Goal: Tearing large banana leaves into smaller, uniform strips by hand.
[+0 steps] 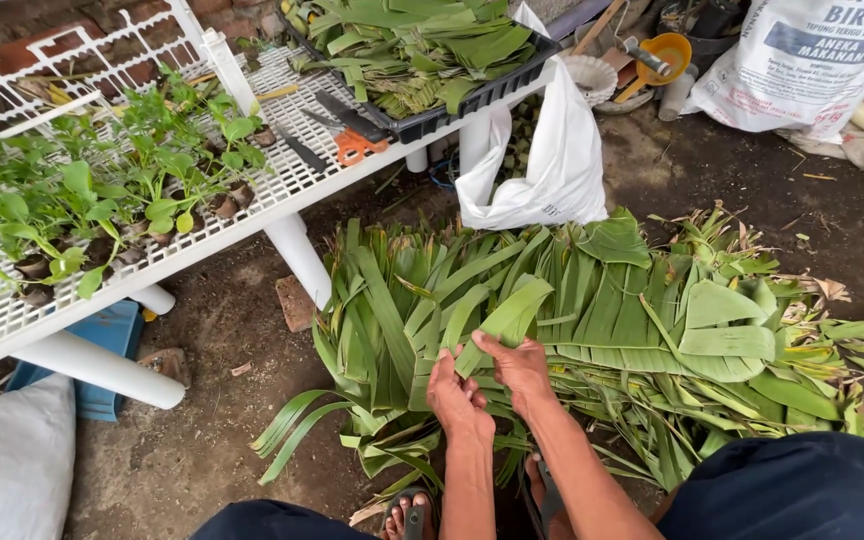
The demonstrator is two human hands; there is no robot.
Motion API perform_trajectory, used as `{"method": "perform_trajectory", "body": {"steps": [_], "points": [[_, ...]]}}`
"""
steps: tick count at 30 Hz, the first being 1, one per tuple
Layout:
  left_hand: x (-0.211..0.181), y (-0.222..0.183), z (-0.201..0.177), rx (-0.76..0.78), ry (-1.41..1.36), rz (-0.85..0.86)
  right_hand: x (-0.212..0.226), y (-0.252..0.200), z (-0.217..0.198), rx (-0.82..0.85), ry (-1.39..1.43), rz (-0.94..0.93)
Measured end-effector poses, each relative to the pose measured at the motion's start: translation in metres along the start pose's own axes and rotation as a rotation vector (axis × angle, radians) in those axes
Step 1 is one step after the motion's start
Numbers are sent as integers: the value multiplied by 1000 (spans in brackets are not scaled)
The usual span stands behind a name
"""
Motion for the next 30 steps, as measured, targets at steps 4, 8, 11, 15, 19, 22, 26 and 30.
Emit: {"method": "perform_trajectory", "body": {"steps": [4,8,11,15,19,22,26,30], "points": [[-2,-2,-9,-33,-44,3,69,-21,0,-57,-23,209],[-17,5,-24,-26,-60,-1,81,28,-31,-69,17,225],[-6,23,-21,96,-77,25,103,-2,-15,-25,-37,298],[13,31,-23,179,1,26,67,-10,-9,172,-19,269],[31,50,-28,247,-41,53,42,-10,-2,371,-54,212],[36,48,-27,266,-23,56,46,-13,-1,535,88,128],[29,41,-26,245,72,23,28,7,-3,608,222,129],[35,46,-29,246,14,35,24,-2,-1,341,65,218]]}}
Point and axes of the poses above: each hand's wrist, its own y-axis towards the middle knuckle, its own z-axis out of the palm, x = y × z, the point moved 2 cm from there along y, towards the middle knuckle, and after that the axes turned 5 degrees about -y, right-handed, at the moved point
